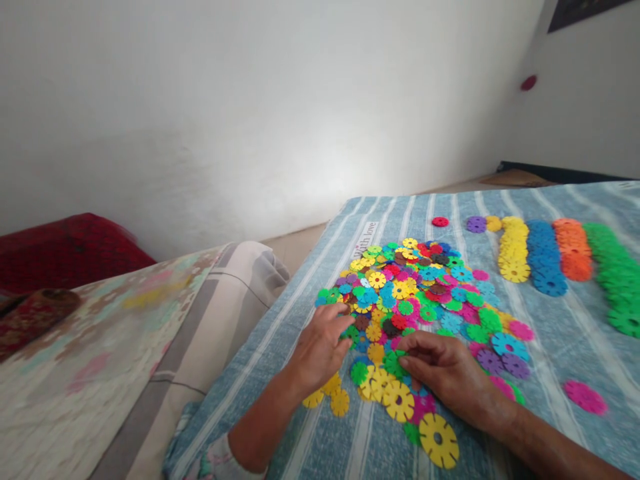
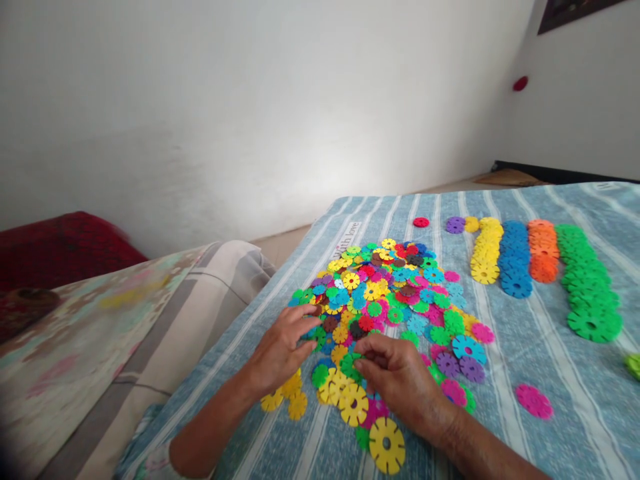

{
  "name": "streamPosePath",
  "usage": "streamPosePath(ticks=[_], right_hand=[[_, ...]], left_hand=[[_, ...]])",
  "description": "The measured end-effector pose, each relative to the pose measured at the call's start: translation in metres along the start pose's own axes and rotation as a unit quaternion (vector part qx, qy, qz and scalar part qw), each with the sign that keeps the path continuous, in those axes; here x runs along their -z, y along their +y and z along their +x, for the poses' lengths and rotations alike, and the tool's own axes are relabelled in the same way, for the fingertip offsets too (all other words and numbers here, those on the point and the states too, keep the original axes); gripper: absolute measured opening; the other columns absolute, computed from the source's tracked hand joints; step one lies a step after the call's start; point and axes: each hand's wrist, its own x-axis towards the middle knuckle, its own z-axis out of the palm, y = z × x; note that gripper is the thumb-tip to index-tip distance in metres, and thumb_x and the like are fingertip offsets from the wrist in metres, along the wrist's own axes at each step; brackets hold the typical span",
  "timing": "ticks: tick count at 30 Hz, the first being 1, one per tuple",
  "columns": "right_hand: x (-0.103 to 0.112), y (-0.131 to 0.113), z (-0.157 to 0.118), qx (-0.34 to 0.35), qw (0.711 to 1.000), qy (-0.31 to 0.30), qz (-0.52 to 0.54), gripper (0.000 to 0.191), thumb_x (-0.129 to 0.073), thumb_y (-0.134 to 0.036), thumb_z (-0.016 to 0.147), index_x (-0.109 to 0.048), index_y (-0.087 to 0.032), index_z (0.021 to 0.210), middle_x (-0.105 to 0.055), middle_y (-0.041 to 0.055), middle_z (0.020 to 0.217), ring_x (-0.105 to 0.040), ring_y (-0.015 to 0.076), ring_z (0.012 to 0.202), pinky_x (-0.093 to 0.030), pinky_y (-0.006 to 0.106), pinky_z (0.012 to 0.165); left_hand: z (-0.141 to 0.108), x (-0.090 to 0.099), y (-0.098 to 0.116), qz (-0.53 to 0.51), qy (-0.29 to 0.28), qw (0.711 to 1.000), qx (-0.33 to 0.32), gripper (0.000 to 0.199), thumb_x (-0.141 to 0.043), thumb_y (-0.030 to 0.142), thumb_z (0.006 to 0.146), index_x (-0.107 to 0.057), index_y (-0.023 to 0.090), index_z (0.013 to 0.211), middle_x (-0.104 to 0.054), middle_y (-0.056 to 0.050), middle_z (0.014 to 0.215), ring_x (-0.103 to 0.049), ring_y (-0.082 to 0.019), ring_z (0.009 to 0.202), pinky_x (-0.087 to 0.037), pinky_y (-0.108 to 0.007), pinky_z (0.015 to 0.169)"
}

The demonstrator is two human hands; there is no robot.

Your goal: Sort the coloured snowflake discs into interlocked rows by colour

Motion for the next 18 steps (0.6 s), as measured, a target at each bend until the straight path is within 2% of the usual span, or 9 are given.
streamPosePath(ticks=[2,6,13,15,18], right_hand=[[-0.0002,0.0012,-0.0003,0.002,1.000,-0.003,-0.002,0.018,-0.067,-0.036,0.074,-0.065,-0.019,0.079,-0.047,-0.0057,0.055,-0.045,0.0072,0.050,-0.040,0.019,0.046],[0.0000,0.0037,0.0000,0.000,1.000,-0.014,-0.001,0.017,-0.067,-0.035,0.075,-0.065,-0.019,0.081,-0.047,-0.0055,0.057,-0.045,0.0072,0.051,-0.040,0.019,0.047],[-0.0002,0.0040,0.0011,0.006,1.000,-0.012,-0.010,0.017,-0.066,-0.035,0.075,-0.064,-0.019,0.080,-0.047,-0.0057,0.056,-0.044,0.0072,0.050,-0.037,0.019,0.046],[-0.0002,0.0044,0.0010,0.007,1.000,-0.011,-0.011,0.017,-0.065,-0.035,0.075,-0.064,-0.018,0.078,-0.046,-0.0060,0.056,-0.043,0.0071,0.050,-0.036,0.019,0.046],[-0.0005,0.0045,0.0006,0.016,1.000,-0.011,-0.015,0.016,-0.064,-0.034,0.076,-0.064,-0.018,0.079,-0.046,-0.0061,0.056,-0.043,0.0073,0.050,-0.036,0.020,0.047]], left_hand=[[0.0012,0.0006,-0.0028,0.049,-0.029,0.998,0.002,0.036,-0.060,0.009,0.072,-0.065,0.021,0.105,-0.055,-0.010,0.126,-0.050,-0.028,0.117,-0.043,-0.048,0.098],[0.0017,0.0025,-0.0005,0.074,-0.076,0.994,0.017,0.028,-0.060,0.010,0.073,-0.066,0.021,0.099,-0.053,-0.012,0.129,-0.048,-0.030,0.119,-0.042,-0.049,0.099],[0.0032,0.0034,-0.0050,0.012,-0.045,0.999,0.021,0.031,-0.063,0.005,0.062,-0.060,0.020,0.089,-0.050,-0.010,0.132,-0.046,-0.029,0.121,-0.042,-0.050,0.098],[0.0038,0.0037,-0.0048,-0.005,-0.031,0.999,0.017,0.026,-0.061,0.005,0.062,-0.059,0.020,0.083,-0.053,-0.009,0.128,-0.048,-0.027,0.117,-0.042,-0.048,0.096],[0.0054,0.0061,0.0004,-0.050,-0.015,0.998,0.028,0.012,-0.058,0.008,0.067,-0.058,0.019,0.073,-0.065,-0.005,0.102,-0.056,-0.022,0.099,-0.045,-0.039,0.088]])
